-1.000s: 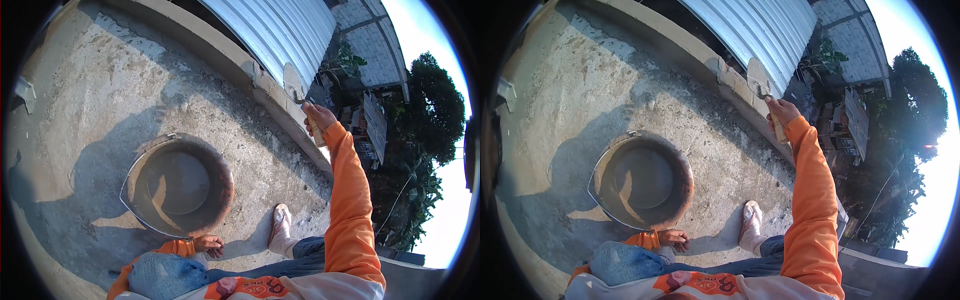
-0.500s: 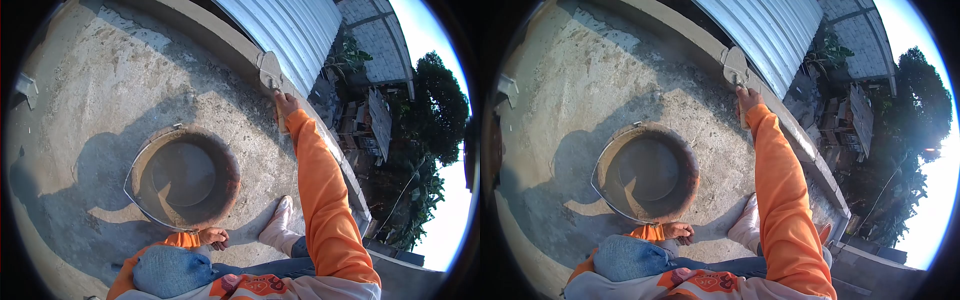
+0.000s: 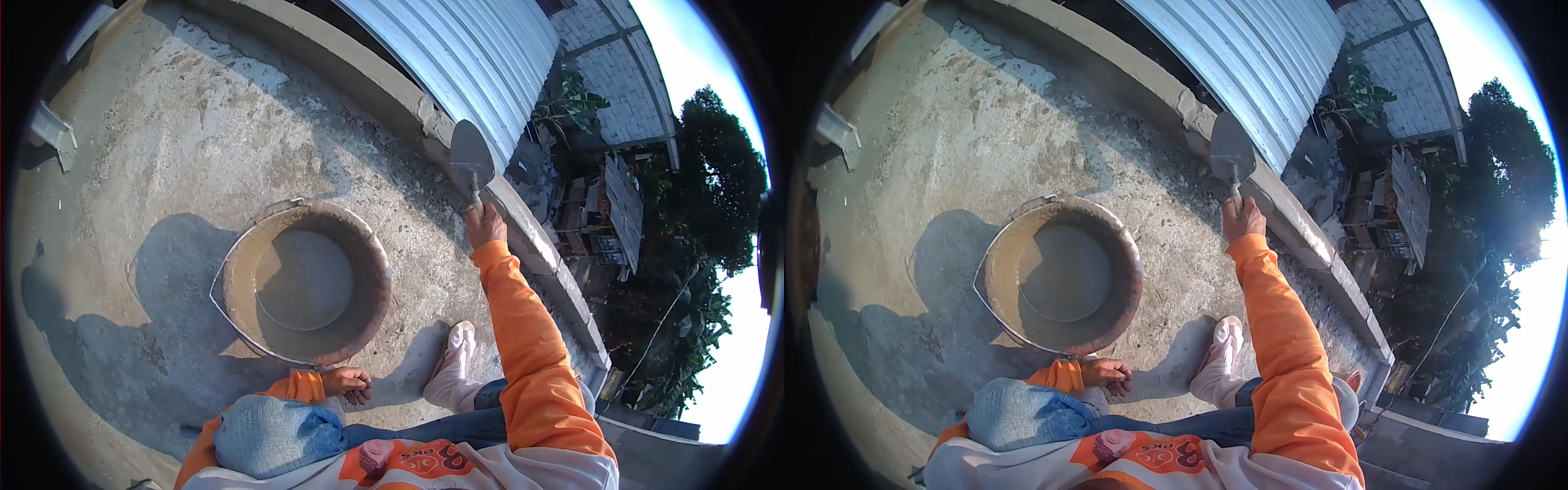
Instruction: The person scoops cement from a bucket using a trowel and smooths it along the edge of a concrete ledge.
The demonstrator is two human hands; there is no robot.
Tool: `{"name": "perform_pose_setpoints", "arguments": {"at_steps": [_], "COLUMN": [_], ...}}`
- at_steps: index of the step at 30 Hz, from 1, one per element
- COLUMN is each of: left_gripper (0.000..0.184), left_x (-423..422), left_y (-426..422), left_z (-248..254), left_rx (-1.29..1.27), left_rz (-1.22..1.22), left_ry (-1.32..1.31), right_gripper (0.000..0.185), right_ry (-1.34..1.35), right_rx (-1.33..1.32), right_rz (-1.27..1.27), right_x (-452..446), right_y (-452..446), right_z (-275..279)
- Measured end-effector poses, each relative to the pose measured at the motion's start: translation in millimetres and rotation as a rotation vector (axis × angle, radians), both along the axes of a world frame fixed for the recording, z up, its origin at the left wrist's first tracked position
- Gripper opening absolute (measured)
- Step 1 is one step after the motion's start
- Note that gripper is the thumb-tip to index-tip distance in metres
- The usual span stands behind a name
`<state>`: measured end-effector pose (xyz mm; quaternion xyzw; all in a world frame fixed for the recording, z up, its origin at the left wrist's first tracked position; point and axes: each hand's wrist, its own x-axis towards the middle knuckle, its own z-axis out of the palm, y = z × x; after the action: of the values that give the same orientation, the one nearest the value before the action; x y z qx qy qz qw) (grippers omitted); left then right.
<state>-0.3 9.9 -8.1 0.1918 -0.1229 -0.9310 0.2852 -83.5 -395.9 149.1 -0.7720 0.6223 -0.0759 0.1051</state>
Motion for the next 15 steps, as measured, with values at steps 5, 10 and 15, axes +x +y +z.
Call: {"name": "perform_pose_setpoints", "arguments": {"at_steps": [5,10,15], "left_gripper": [0.026,0.024,0.026], "left_x": [0,-1,-3], "left_y": [-3,-8,-3], "left_z": [8,11,7], "left_rx": [0.034,0.064,0.069], "left_rz": [0.014,0.006,0.023], "left_ry": [-0.070,-0.108,-0.119], "right_gripper": [0.038,0.045,0.049], "right_ry": [0.142,0.386,0.386], "right_rx": [0.018,0.132,0.281], "right_rz": [0.381,0.405,0.318], "right_x": [13,40,21], "right_y": [-19,-63,-79], "right_z": [8,3,2]}}
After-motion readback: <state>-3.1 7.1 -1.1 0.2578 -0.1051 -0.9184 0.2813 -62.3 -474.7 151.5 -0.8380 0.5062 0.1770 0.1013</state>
